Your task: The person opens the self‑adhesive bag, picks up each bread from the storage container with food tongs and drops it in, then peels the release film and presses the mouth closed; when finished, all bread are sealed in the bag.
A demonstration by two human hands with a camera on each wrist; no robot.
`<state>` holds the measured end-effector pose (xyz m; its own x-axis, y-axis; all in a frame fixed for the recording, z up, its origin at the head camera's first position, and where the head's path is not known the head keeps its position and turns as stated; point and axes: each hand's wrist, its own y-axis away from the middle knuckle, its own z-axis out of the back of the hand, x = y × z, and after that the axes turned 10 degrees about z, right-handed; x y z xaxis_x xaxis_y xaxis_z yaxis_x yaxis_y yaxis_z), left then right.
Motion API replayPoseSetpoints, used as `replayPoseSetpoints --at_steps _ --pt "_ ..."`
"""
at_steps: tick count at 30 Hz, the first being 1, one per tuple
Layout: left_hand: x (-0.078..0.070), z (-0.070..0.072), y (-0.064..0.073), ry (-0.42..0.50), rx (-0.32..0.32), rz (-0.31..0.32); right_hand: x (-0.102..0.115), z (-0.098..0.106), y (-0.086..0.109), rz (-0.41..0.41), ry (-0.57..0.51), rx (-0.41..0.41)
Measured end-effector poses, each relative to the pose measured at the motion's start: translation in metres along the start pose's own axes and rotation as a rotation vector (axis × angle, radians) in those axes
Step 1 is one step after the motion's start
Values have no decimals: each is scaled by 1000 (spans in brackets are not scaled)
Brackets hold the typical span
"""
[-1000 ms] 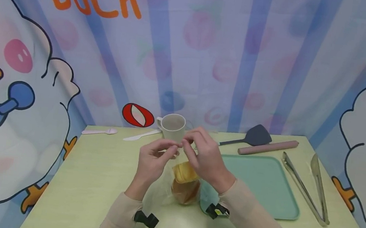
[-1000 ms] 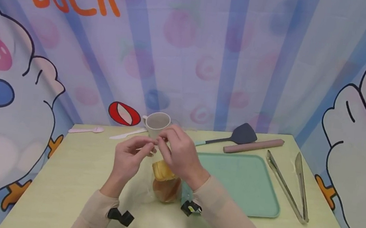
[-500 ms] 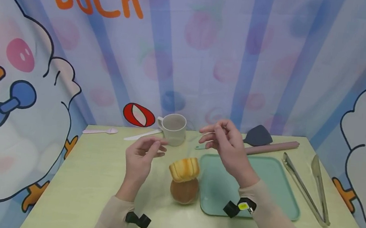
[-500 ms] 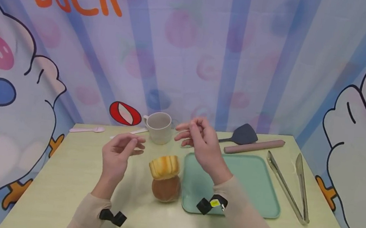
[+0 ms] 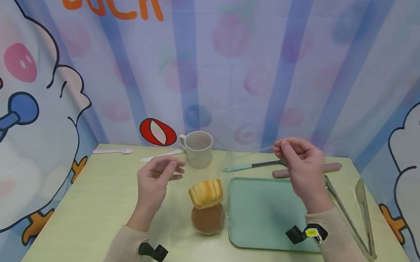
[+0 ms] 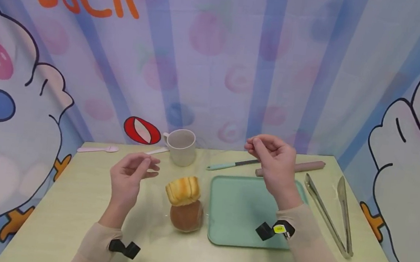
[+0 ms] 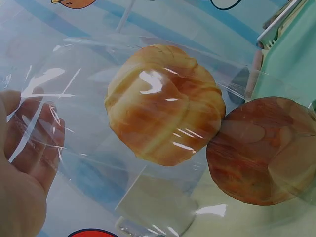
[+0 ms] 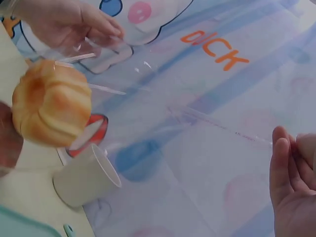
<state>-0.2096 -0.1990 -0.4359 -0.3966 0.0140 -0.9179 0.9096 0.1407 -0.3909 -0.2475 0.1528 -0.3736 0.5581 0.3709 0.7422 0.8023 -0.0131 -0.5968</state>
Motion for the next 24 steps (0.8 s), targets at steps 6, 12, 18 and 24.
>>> replayPoseSetpoints --at_steps 6,12,18,24 --pt "-1 1 -1 -11 -12 7 12 19 -1 19 176 -45" --pt "0 4 -2 -3 -29 9 15 35 -4 370 725 10" --pt "0 8 -4 12 -52 6 18 54 -7 673 1146 73" --pt "1 12 -5 -35 -84 11 27 76 -6 688 1283 41"
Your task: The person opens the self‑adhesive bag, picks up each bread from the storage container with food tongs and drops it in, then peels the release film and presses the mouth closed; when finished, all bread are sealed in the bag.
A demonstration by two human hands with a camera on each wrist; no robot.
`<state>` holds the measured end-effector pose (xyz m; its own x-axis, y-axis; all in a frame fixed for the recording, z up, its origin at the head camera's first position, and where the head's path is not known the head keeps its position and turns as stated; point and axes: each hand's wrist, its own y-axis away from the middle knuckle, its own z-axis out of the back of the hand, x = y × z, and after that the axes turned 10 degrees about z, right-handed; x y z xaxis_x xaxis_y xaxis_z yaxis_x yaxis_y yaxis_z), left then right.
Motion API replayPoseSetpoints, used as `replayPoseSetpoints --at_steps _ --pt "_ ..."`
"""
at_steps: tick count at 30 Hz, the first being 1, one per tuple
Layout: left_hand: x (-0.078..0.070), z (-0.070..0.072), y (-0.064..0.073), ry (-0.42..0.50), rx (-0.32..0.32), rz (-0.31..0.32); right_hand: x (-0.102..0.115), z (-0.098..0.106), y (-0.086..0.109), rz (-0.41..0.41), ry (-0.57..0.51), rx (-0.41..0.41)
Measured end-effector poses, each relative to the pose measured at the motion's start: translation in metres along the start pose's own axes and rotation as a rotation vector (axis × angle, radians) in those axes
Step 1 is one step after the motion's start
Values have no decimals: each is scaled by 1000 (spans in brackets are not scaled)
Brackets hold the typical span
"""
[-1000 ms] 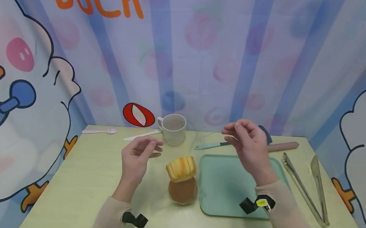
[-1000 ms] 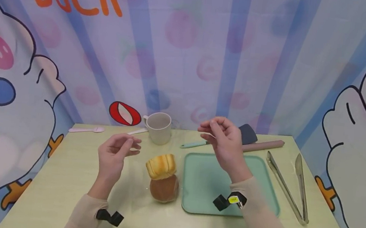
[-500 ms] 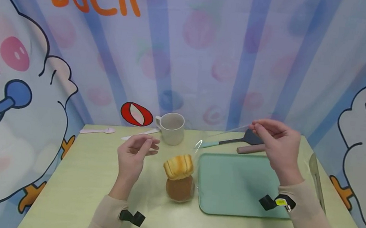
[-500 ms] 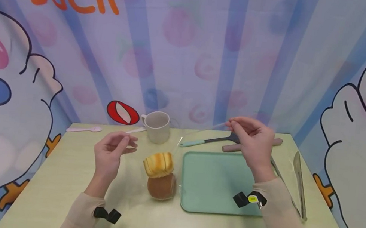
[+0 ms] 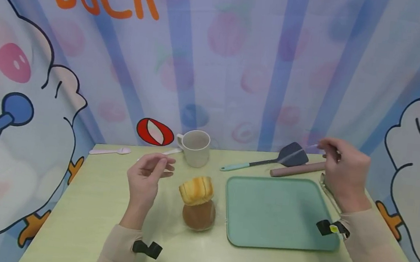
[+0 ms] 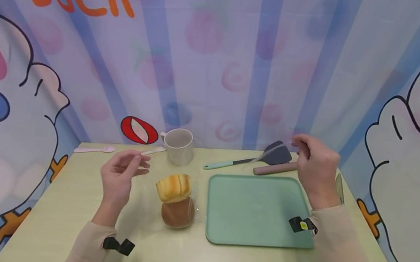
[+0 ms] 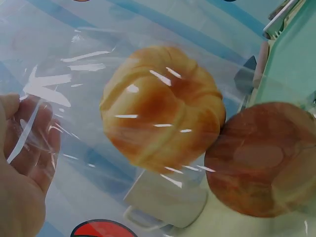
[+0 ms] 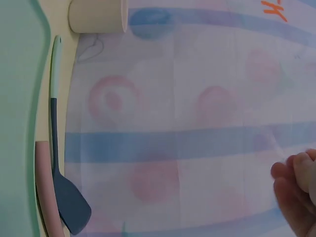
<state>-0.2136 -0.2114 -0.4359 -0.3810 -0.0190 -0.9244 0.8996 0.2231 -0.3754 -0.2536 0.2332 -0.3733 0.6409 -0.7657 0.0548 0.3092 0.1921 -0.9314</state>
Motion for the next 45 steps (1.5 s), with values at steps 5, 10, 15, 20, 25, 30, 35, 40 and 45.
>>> replayPoseSetpoints --at_steps 5,10,15,20,25,30,35,40,45 --pt "-1 4 -2 -13 -11 -4 -13 14 4 5 -34 62" --pt "-2 6 -2 -3 0 3 -15 25 12 -18 -40 140" --pt "-2 5 -2 26 26 30 -20 31 21 -62 -45 165" --pt "-1 4 -2 81 65 61 -22 35 30 -50 -33 221" --pt "-1 3 -2 98 116 80 -14 34 38 31 -53 292" --pt "-1 2 -3 102 182 72 2 27 42 -5 -210 335" --pt "-3 -2 -5 98 227 83 25 24 45 -103 -410 397" --pt "-3 -6 -8 111 246 131 45 23 50 -205 -656 465" --pt "-3 -9 -11 141 247 159 58 19 58 -252 -928 577"
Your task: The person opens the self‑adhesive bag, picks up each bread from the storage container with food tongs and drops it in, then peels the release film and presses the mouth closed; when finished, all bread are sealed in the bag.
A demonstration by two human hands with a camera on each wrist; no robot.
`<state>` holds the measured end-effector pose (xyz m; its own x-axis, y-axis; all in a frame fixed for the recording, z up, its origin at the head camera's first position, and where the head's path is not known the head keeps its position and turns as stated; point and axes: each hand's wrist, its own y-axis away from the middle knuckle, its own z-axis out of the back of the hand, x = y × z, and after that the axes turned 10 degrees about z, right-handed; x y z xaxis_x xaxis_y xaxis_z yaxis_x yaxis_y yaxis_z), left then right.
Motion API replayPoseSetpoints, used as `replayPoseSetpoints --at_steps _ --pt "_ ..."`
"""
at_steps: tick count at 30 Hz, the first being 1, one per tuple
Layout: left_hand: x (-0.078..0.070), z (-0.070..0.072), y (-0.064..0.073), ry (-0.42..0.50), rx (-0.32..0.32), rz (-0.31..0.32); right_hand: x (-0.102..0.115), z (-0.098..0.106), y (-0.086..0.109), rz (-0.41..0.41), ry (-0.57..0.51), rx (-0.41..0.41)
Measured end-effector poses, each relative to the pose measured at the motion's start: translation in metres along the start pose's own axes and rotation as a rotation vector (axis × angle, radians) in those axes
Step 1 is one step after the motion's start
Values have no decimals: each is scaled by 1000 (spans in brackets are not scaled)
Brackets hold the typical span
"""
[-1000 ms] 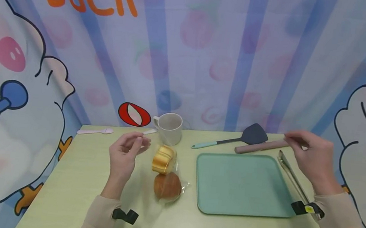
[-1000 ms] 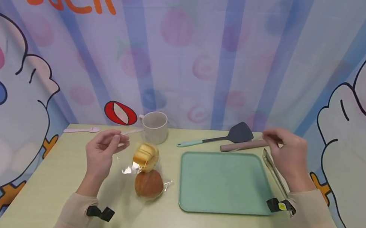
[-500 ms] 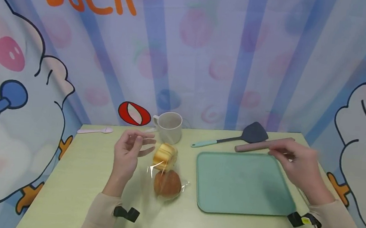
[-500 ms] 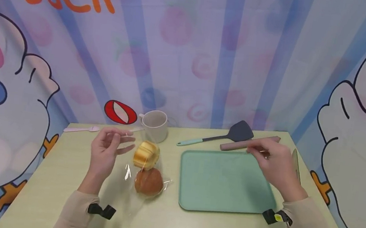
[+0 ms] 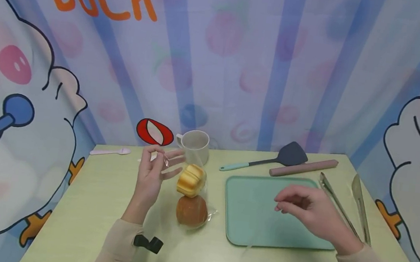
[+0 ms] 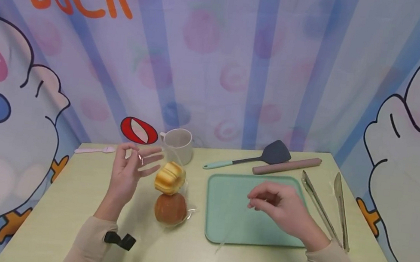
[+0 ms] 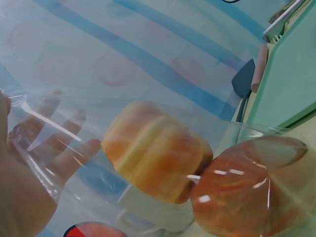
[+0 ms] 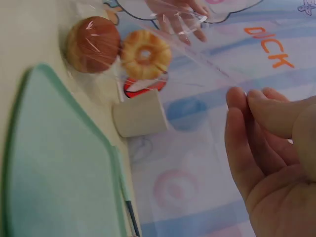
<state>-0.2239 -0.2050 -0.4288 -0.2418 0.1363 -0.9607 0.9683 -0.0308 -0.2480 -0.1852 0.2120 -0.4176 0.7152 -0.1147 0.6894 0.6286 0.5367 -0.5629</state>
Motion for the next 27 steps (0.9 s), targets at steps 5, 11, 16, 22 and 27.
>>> replayPoseSetpoints --at_steps 5,11,16,22,27 --pt "0 -1 -1 35 44 -12 -8 -13 5 -31 -156 226" --pt "1 -4 -4 142 96 -48 -7 -21 3 -135 -133 440" --pt "4 -6 -6 214 113 -54 -11 -30 -10 -172 -38 420" --pt "5 -10 -6 227 131 -36 -17 -45 -31 -126 -13 405" --pt "3 -13 -7 262 169 -46 -20 -60 -49 -92 3 377"
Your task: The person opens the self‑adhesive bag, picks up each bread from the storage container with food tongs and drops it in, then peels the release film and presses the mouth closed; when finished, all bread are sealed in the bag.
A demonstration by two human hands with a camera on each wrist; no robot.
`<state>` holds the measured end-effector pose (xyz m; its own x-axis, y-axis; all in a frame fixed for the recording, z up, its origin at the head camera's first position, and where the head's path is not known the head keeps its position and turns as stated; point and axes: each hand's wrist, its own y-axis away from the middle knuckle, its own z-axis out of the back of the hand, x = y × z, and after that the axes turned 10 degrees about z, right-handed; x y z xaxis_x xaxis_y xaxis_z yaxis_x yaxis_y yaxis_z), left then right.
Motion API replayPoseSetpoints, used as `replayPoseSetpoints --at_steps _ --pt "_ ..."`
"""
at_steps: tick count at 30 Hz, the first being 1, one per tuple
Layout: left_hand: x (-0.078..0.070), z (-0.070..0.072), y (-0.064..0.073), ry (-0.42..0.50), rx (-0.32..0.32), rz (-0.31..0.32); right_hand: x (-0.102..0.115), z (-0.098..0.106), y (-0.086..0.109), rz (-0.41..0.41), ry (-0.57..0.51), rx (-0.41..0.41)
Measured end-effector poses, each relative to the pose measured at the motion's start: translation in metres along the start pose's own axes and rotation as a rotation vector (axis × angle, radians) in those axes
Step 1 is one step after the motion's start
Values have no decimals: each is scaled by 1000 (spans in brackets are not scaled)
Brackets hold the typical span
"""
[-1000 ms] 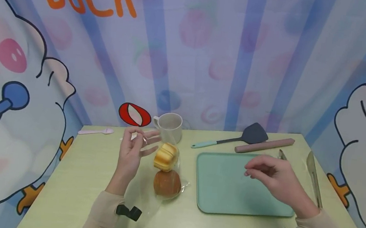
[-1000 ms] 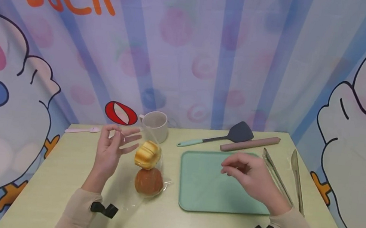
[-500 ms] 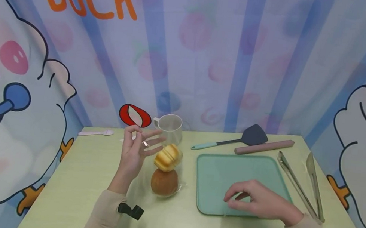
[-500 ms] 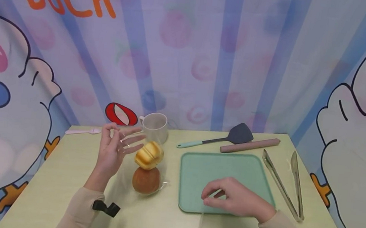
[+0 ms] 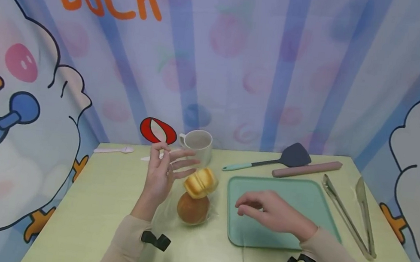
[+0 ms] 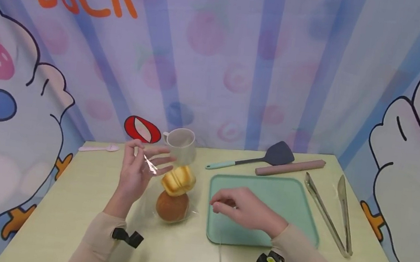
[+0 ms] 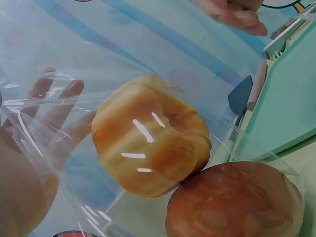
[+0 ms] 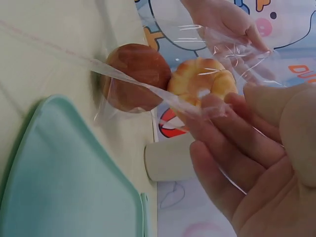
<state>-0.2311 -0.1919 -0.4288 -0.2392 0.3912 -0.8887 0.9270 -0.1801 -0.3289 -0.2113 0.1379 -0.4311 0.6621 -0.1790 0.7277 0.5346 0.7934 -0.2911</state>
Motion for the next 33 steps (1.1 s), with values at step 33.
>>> replayPoseSetpoints --at_steps 33 --pt "-1 -5 2 38 75 22 16 -16 -68 -89 138 -556"
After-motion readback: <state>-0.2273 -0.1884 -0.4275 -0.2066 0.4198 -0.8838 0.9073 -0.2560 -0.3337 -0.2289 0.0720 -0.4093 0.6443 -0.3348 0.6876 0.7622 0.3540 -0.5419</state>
